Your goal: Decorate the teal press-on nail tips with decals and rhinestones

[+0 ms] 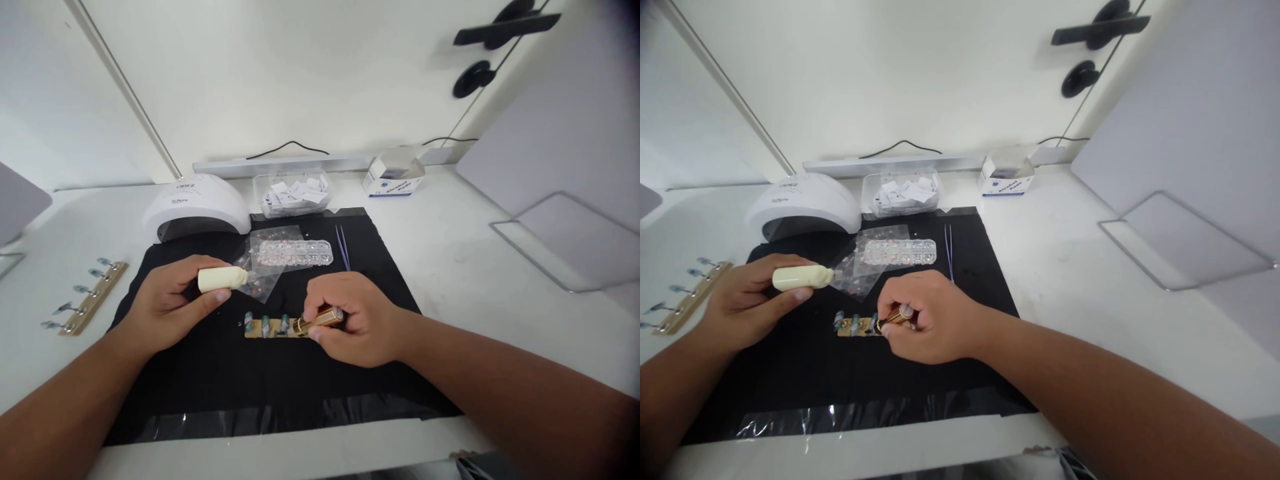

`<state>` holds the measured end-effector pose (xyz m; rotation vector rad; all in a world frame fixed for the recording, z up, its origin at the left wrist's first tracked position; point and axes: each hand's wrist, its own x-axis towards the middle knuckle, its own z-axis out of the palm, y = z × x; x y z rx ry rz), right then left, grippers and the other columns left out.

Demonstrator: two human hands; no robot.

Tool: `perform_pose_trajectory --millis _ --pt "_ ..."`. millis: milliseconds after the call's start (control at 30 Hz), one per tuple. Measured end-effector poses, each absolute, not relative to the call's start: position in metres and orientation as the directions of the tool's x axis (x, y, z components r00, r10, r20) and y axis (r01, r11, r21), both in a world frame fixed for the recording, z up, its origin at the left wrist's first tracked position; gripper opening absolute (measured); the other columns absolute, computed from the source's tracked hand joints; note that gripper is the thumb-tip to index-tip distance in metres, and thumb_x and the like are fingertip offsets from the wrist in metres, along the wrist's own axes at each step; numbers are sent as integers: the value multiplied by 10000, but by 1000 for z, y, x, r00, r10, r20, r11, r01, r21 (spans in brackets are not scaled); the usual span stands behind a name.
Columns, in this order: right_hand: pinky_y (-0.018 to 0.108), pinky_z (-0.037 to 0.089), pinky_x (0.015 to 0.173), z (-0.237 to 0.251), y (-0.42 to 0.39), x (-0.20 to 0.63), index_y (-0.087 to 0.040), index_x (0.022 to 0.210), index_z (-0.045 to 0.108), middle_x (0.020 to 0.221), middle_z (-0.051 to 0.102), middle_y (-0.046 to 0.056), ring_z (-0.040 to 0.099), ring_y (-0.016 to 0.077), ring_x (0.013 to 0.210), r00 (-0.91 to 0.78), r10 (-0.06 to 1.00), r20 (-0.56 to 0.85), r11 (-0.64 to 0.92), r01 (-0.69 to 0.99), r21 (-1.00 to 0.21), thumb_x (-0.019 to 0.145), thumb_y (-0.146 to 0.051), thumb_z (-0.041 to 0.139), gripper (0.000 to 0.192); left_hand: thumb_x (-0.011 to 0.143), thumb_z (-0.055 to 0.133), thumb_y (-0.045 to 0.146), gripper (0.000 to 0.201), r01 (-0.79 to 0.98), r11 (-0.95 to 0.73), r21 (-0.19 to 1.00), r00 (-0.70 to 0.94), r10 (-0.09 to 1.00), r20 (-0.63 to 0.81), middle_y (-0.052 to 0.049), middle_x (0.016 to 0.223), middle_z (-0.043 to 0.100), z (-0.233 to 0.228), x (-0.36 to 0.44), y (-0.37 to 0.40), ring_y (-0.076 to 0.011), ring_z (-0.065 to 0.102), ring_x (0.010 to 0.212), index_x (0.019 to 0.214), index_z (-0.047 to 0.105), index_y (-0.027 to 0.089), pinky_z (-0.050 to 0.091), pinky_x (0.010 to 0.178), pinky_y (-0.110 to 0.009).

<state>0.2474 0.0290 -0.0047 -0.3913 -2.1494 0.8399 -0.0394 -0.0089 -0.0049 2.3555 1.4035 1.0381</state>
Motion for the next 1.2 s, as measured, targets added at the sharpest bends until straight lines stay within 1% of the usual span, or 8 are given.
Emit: perform_pose_trajectory --millis 167,333,500,667,833,967,1100,1200 --pt "177 379 459 -5 31 249 -176 691 557 556 551 -47 470 67 451 -626 618 476 680 120 -724 719 -118 555 64 864 672 265 224 676 -530 513 300 833 465 22 957 731 -4 -40 -9 -133 678 811 1088 674 267 522 717 -204" --pt "186 403 496 -6 29 247 -174 675 564 574 577 -34 497 74 490 -646 522 556 741 22 -671 702 -135 564 47 873 659 251 212 685 -518 512 306 843 443 12 958 727 -5 -41 -8 -131 676 817 1086 668 252 521 724 -203" --pt "177 383 459 -4 29 247 -170 687 560 545 554 -43 475 67 444 -616 606 503 699 111 -706 719 -122 549 59 882 649 264 201 690 -512 512 307 847 434 -2 950 723 -4 -42 -9 -140 671 816 1080 668 230 518 720 -211" --pt "194 414 519 -5 28 247 -180 678 561 588 585 -28 508 81 508 -644 509 571 760 25 -649 709 -141 557 50 888 638 308 211 707 -441 552 269 891 367 -18 981 731 -2 -41 -10 -178 680 856 1079 674 224 533 749 -243" --pt "189 397 482 -6 29 247 -184 690 557 558 568 -38 491 77 461 -622 610 490 700 133 -702 718 -136 550 57 870 656 332 208 693 -457 557 263 880 395 4 957 734 -4 -41 -9 -178 687 832 1065 681 264 539 741 -243" --pt "194 414 515 -5 28 247 -181 683 565 586 588 -28 512 81 502 -648 529 548 745 47 -665 704 -145 555 43 875 654 319 205 688 -464 558 271 877 396 9 955 731 -3 -41 -10 -173 689 830 1075 674 277 537 726 -232" --pt "184 395 477 -5 29 247 -181 691 558 559 565 -39 490 75 463 -628 607 487 695 121 -709 720 -136 547 55 866 665 313 205 682 -470 560 265 873 410 8 958 735 -3 -41 -10 -176 692 831 1067 680 280 536 731 -233" --pt "187 401 489 -4 29 248 -182 683 557 563 567 -39 492 75 472 -635 577 514 711 81 -698 711 -136 550 55 861 666 305 203 683 -474 556 264 870 417 7 952 735 -4 -40 -9 -176 691 824 1061 684 279 534 726 -234"
